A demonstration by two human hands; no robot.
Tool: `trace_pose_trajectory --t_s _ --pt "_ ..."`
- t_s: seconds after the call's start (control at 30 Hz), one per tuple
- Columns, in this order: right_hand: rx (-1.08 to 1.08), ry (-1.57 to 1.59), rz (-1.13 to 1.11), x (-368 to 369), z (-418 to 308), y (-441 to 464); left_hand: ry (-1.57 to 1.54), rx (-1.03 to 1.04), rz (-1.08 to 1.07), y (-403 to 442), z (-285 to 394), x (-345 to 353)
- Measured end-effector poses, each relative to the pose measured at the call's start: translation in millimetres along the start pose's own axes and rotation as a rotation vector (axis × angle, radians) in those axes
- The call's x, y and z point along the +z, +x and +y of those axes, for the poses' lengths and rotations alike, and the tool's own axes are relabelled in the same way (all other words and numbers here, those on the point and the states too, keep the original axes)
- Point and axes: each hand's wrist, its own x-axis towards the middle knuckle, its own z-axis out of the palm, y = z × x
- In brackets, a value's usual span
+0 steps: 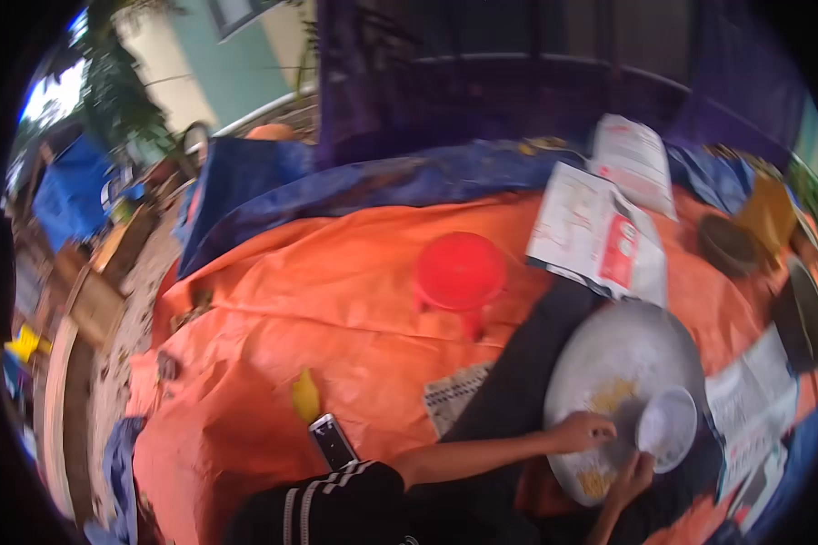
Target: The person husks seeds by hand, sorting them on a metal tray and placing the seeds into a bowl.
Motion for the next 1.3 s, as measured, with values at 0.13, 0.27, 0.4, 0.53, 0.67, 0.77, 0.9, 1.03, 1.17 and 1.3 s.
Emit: trace_pose_trajectory --t_s 0.13,0.27,0.4,0.53,0.67,0.77,0.9,1.03,1.17,1.3 --pt "0.224 0.135 -0.055 6 -43 -8 -0.178 -0.134 0.064 10 13 -10" --pt "0.495 0.606 -0.085 10 -56 -16 -0.241 -0.246 0.090 12 4 -16" --pt "0.456 0.541 -0.120 11 -57 -14 -0.327 -0.260 0.044 9 3 -20" --pt "0.385 0.513 -0.144 15 -54 -11 -0.336 -0.281 0.003 7 8 -18" --pt "0.374 0.515 -0.180 17 -55 -10 -0.310 -0.246 -0.058 5 10 -16" --pt "0.358 0.560 -0.197 18 -54 -10 -0.288 -0.238 -0.089 4 11 -14" --pt "0.373 0.541 -0.257 22 -49 -11 -0.290 -0.258 -0.125 3 10 -11" --pt "0.348 0.519 -0.262 22 -52 -11 -0.250 -0.265 -0.141 3 13 -11" --pt "0.359 0.555 -0.268 23 -51 -12 -0.232 -0.244 -0.148 3 13 -11" --pt "0.380 0.610 -0.273 24 -48 -12 -0.254 -0.245 -0.161 3 13 -11"
